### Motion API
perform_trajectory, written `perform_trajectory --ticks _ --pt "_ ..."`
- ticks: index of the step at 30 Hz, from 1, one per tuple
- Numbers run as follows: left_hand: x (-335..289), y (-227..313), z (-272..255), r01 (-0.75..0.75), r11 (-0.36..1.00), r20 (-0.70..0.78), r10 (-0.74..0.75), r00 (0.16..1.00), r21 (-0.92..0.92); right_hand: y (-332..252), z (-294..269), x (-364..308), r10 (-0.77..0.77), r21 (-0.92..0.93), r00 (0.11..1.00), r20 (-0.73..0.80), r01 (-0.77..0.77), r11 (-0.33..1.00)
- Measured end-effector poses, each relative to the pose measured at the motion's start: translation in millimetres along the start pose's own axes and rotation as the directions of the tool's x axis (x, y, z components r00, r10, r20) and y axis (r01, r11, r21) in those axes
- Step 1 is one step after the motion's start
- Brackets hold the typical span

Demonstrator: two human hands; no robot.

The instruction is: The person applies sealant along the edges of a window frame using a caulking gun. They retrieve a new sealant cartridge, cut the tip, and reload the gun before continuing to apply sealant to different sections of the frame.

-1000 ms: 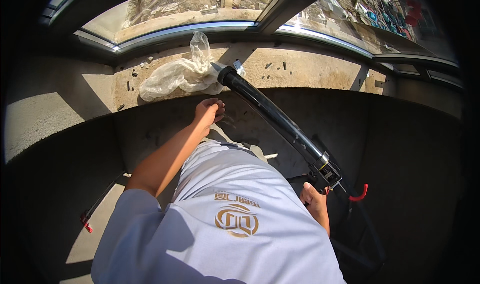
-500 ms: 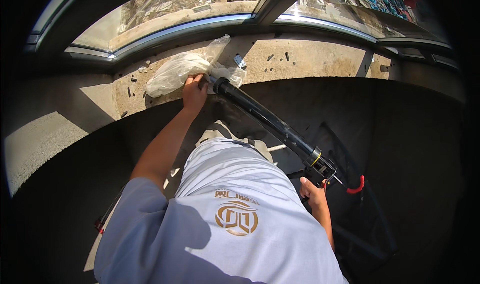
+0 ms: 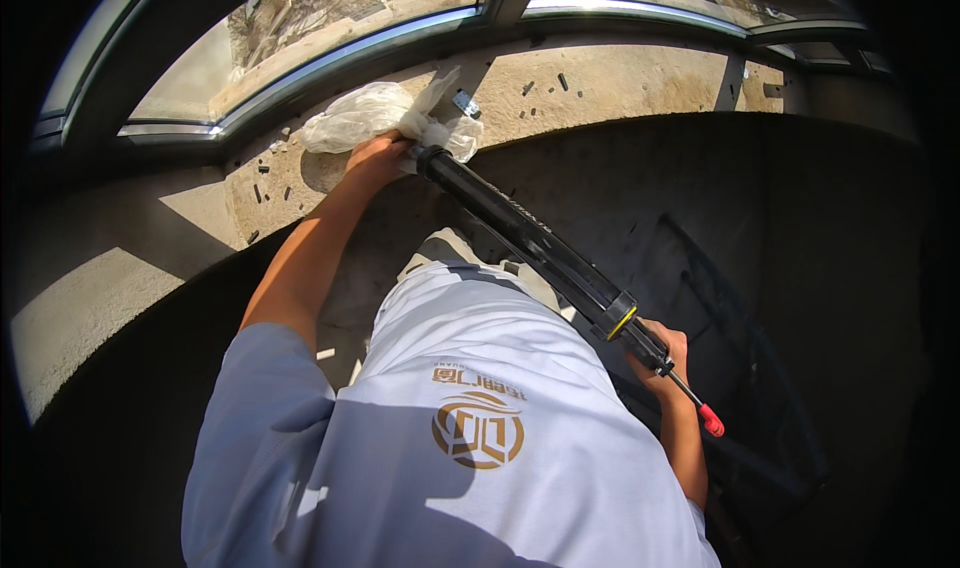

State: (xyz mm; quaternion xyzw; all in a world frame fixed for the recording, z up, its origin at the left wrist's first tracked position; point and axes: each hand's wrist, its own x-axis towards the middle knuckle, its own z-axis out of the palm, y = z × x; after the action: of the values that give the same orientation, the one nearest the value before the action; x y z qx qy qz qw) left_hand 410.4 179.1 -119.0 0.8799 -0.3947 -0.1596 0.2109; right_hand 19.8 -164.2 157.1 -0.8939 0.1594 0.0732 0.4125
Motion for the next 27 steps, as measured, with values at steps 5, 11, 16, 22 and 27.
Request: perform_trajectory --ticks 5,11,16,22,27 --pt "-7 3 0 -0.016 0.997 0.045 0.012 0.999 0.082 -7 -13 4 -0.138 -0.142 0.989 0.060 0.146 0.979" --pt "-12 10 7 0.024 0.977 0.044 -0.034 0.998 0.211 -21 -4 -10 0.051 -0.059 0.998 -0.023 -0.052 0.997" --pt "-13 18 8 0.062 0.993 -0.037 -0.058 0.998 0.103 -37 -3 -18 0.686 0.440 0.725 0.056 -0.635 0.635" --pt "-14 21 7 0.110 0.993 -0.071 -0.107 0.992 0.047 -38 -2 -26 0.741 0.697 0.653 0.155 -0.604 0.386" --pt "-15 21 16 0.098 0.995 -0.168 -0.095 0.981 0.011 -33 -2 -28 0.734 0.718 0.645 0.215 -0.613 0.329"
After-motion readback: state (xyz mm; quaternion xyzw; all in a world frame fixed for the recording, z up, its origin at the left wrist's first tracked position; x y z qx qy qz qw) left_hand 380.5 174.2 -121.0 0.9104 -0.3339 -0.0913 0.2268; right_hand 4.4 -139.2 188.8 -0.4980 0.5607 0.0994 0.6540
